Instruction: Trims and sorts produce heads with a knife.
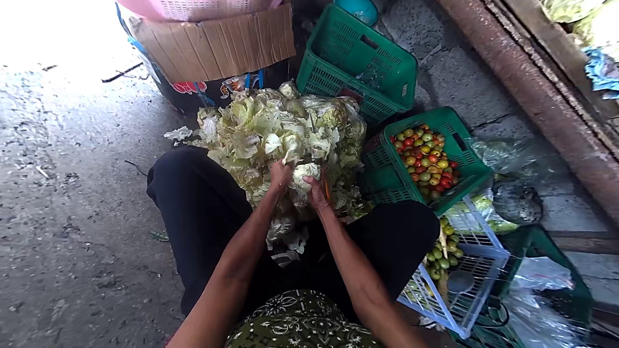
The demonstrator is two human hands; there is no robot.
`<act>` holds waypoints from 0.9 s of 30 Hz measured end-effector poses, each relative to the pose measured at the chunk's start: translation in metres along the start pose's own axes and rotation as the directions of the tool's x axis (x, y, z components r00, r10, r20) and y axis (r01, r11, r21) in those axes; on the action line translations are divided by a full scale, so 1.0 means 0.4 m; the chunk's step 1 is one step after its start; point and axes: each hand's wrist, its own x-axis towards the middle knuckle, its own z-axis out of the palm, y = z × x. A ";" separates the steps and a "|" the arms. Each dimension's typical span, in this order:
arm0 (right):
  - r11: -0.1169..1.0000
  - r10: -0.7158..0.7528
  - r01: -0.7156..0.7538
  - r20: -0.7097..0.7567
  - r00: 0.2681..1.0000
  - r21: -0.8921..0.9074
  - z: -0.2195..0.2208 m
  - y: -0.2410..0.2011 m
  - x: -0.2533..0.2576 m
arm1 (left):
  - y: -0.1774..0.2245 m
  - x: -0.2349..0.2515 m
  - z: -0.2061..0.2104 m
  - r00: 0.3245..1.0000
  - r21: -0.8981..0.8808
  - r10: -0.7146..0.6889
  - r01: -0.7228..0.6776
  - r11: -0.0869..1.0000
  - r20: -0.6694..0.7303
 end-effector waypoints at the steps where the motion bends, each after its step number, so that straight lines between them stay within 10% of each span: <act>1: 0.999 0.002 -0.002 -0.009 1.000 0.045 0.014 0.003 -0.002 | -0.019 0.022 0.003 0.999 -0.082 -0.032 0.029 0.996 -0.040; 6: 0.844 0.229 -0.140 -0.112 0.967 0.517 0.090 -0.060 -0.016 | -0.037 0.102 -0.051 0.968 -0.432 -0.103 -0.006 0.902 -0.227; 11: 0.856 0.346 -0.234 -0.174 0.922 0.461 0.092 -0.083 -0.010 | -0.019 0.082 -0.078 0.978 -0.029 0.028 -0.034 0.999 -0.205; 16: 0.925 0.191 -0.136 -0.124 0.974 0.355 0.094 -0.065 -0.020 | 0.020 0.013 -0.046 0.925 0.401 0.345 -0.259 0.879 -0.159; 21: 0.837 0.045 -0.033 -0.007 0.999 0.546 0.072 -0.067 -0.029 | -0.045 0.021 -0.061 0.920 -0.080 0.271 -0.259 0.963 0.284; 27: 0.881 -0.022 -0.013 0.067 0.998 0.474 -0.007 -0.076 -0.018 | 0.016 0.008 -0.042 0.872 -0.236 0.344 -0.274 0.932 0.347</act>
